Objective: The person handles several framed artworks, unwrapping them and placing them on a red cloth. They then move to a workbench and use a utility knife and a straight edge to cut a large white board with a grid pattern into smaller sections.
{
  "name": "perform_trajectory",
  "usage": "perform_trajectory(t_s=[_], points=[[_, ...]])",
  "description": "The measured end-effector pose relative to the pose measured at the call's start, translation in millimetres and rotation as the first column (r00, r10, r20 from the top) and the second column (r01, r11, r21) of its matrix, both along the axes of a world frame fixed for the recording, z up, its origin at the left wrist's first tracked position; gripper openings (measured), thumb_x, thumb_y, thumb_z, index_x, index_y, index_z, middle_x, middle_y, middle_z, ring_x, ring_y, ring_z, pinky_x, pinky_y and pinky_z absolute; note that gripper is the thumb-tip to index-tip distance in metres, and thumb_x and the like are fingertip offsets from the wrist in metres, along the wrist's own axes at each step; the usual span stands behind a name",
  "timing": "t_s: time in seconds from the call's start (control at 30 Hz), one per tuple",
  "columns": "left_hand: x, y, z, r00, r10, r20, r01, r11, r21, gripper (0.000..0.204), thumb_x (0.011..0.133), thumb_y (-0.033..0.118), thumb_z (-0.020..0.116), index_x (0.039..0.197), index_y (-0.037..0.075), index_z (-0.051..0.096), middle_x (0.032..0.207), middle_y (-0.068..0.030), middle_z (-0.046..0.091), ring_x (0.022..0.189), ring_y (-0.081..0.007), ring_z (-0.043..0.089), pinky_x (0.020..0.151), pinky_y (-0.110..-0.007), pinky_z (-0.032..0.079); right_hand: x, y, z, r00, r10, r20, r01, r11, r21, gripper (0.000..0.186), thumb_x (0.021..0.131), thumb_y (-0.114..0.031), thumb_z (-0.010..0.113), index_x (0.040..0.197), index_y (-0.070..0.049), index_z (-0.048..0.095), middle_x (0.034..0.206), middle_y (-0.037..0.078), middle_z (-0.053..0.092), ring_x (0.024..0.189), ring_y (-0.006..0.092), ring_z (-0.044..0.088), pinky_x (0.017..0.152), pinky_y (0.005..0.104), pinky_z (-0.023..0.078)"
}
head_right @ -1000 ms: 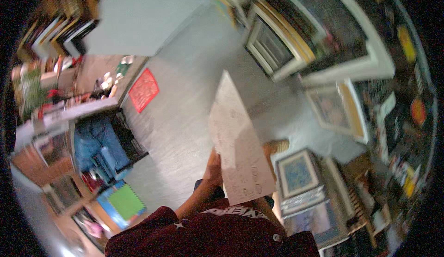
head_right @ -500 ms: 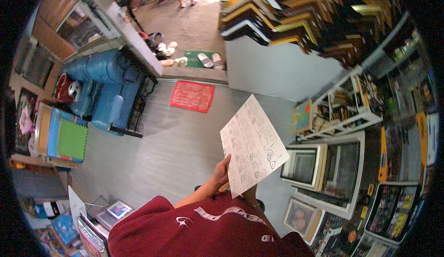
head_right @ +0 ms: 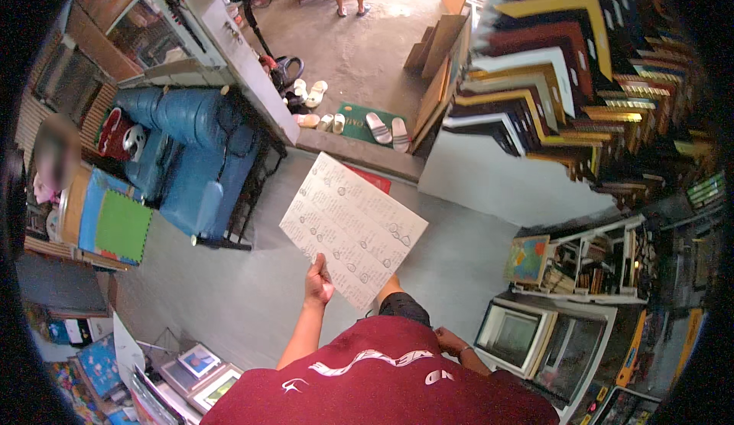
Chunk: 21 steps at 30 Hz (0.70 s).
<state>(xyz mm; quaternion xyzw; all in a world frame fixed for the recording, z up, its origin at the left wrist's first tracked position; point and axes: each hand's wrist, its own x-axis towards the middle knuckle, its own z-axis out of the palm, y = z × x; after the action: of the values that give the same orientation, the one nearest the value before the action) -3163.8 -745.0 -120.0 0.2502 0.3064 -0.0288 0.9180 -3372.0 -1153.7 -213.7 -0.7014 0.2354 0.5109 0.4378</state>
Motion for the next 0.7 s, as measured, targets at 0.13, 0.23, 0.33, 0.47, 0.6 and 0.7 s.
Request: perform_trajectory(t_s=[0.13, 0.23, 0.33, 0.47, 0.6, 0.7], points=[[108, 39, 16, 0.995, -0.028, 0.1, 0.019, 0.995, 0.094, 0.018, 0.094, 0.025, 0.075, 0.102, 0.011, 0.065, 0.093, 0.0062, 0.067, 0.082, -0.0004, 0.059, 0.064, -0.016, 0.042, 136, 4, 47, 0.968, -0.173, -0.184, 0.225, 0.92, 0.322, 0.041, 0.104, -0.035, 0.059, 0.136, -0.01, 0.051, 0.103, 0.007, 0.066, 0.086, 0.0148, 0.062, 0.069, 0.0333, 0.052], [183, 53, 39, 0.995, 0.079, 0.063, -0.093, 0.959, 0.268, 0.023, 0.096, 0.026, 0.072, 0.109, 0.008, 0.067, 0.099, 0.002, 0.07, 0.09, -0.0054, 0.063, 0.07, -0.02, 0.048, 248, 19, 87, 0.958, -0.076, 0.276, -0.116, 0.776, 0.619, 0.05, 0.105, -0.034, 0.057, 0.147, -0.01, 0.045, 0.131, 0.007, 0.063, 0.114, 0.0164, 0.061, 0.093, 0.034, 0.053], [261, 74, 57, 0.998, 0.047, 0.042, -0.059, 0.941, 0.334, 0.034, 0.098, 0.028, 0.069, 0.121, 0.004, 0.064, 0.111, -0.0046, 0.07, 0.099, -0.0156, 0.067, 0.082, -0.03, 0.054, 344, 40, 101, 0.97, 0.054, 0.239, -0.166, 0.862, 0.479, 0.055, 0.103, -0.031, 0.06, 0.15, -0.007, 0.043, 0.147, 0.007, 0.054, 0.128, 0.0164, 0.053, 0.109, 0.0345, 0.043], [354, 88, 60, 0.997, 0.054, 0.048, -0.069, 0.923, 0.379, 0.03, 0.098, 0.027, 0.069, 0.118, 0.004, 0.065, 0.103, -0.0014, 0.071, 0.087, -0.0092, 0.067, 0.07, -0.023, 0.052, 421, 54, 89, 0.966, -0.196, 0.167, 0.127, 0.927, 0.353, 0.042, 0.098, -0.017, 0.067, 0.136, 0.0, 0.058, 0.129, 0.008, 0.066, 0.11, 0.0138, 0.062, 0.095, 0.0321, 0.052], [454, 105, 50, 0.999, -0.049, 0.016, 0.037, 0.9, 0.435, 0.029, 0.1, 0.024, 0.066, 0.119, 0.002, 0.067, 0.113, -0.0069, 0.072, 0.1, -0.0161, 0.069, 0.086, -0.03, 0.055, 475, 72, 66, 0.846, -0.43, 0.315, 0.345, 0.892, 0.292, 0.026, 0.092, -0.01, 0.072, 0.115, 0.003, 0.07, 0.106, 0.003, 0.073, 0.09, 0.0095, 0.064, 0.08, 0.0275, 0.054], [555, 109, 43, 0.988, -0.146, 0.056, 0.107, 0.89, 0.443, 0.028, 0.1, 0.021, 0.065, 0.12, 0.001, 0.067, 0.116, -0.0078, 0.072, 0.101, -0.0169, 0.069, 0.088, -0.031, 0.055, 526, 90, 56, 0.798, -0.501, 0.334, 0.458, 0.865, 0.204, 0.024, 0.092, -0.013, 0.072, 0.111, 0.002, 0.072, 0.1, 0.005, 0.075, 0.086, 0.0121, 0.067, 0.077, 0.0288, 0.054]])
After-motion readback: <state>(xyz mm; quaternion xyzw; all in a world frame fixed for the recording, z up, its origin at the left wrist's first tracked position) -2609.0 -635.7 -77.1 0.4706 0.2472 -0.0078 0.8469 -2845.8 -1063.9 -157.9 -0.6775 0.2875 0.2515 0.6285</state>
